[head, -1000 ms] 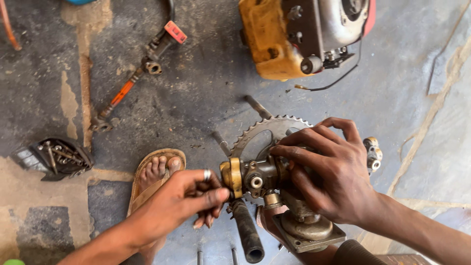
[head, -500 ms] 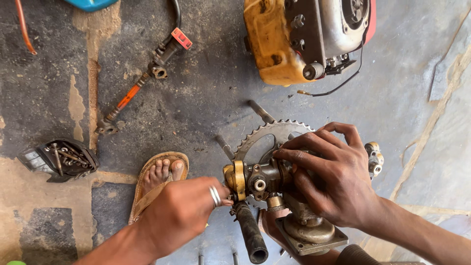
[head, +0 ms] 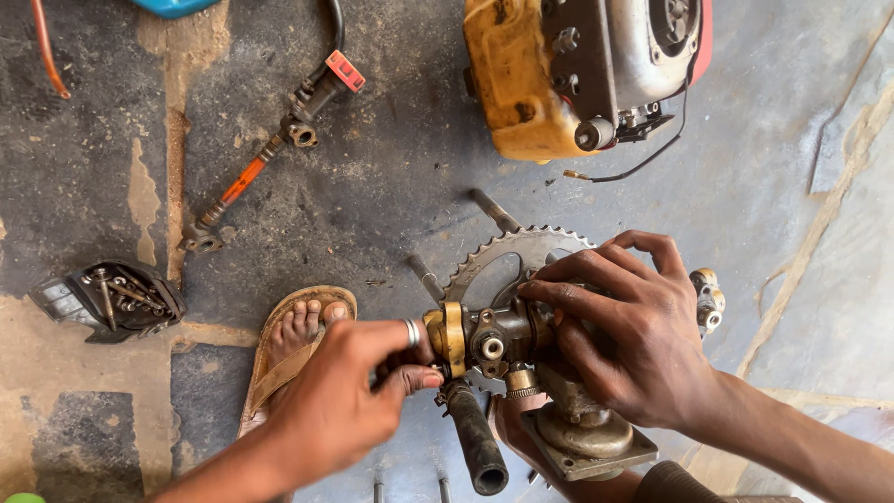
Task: The person sits on the floor and works on a small engine assembly. They attach a metal component to the engine, insert and tighten a bolt by hand, then use a T-handle wrench to tighten the bolt further.
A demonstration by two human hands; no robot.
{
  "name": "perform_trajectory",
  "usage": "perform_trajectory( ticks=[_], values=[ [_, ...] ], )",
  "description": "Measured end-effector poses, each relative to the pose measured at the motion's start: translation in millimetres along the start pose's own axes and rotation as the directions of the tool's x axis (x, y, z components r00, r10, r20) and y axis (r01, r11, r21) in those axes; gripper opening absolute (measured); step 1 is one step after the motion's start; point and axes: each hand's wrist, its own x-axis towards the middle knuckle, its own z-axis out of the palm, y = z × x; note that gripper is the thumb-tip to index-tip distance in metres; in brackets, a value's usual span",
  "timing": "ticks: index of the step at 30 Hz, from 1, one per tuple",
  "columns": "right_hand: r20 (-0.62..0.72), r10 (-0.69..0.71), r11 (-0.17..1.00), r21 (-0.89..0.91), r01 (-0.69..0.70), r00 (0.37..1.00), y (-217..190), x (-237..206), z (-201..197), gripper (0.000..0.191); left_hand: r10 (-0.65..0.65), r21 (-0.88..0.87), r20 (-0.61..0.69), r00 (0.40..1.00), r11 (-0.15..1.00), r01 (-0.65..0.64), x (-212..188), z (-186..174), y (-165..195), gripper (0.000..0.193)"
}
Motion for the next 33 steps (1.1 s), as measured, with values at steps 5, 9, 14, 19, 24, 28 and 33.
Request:
perform_trajectory(
  ticks=[5,9,14,19,24,28,33],
  values=[
    [0.016,0.006,1.0,-0.004,-0.006,1.0,-1.4,0.0,0.7,0.038,0.541,0.613,0.43,0.723,0.414,-0.673,6.8,-16.0,-0.9,0.014],
    [0.014,0.0,1.0,0.004,0.0,1.0,-1.4,-0.6,-0.9,0.039,0.295,0.443,0.193,0.936,0.825,-0.351,13.8,-20.1,10.2,0.007],
    [0.01,0.003,1.0,-0.001,-0.003,1.0,-1.4,-0.4,-0.3,0.039,-0.648,0.034,0.138,0.749,0.759,0.65,18.6,-23.1,27.8,0.022],
    [0.01,0.006,1.0,0.007,-0.006,1.0,-2.5,-1.0,-0.1,0.038,-0.63,-0.241,0.206,0.749,0.709,0.663,23.1,-15.5,25.9,0.021],
    [0.014,0.002,1.0,0.009,-0.002,1.0,-3.9,-1.3,-1.2,0.038,-0.325,-0.176,0.036,0.945,0.929,0.326,12.8,-9.0,19.2,0.012],
    [0.005,0.0,1.0,0.008,0.0,1.0,-5.4,-0.9,-1.7,0.038,0.109,0.379,0.161,0.981,0.911,-0.164,7.6,-16.7,12.9,0.017],
    [0.008,0.003,1.0,0.006,-0.003,1.0,-7.2,-1.9,-1.3,0.038,0.606,0.563,0.468,0.643,0.357,-0.746,10.4,-28.7,4.9,0.014]
  ],
)
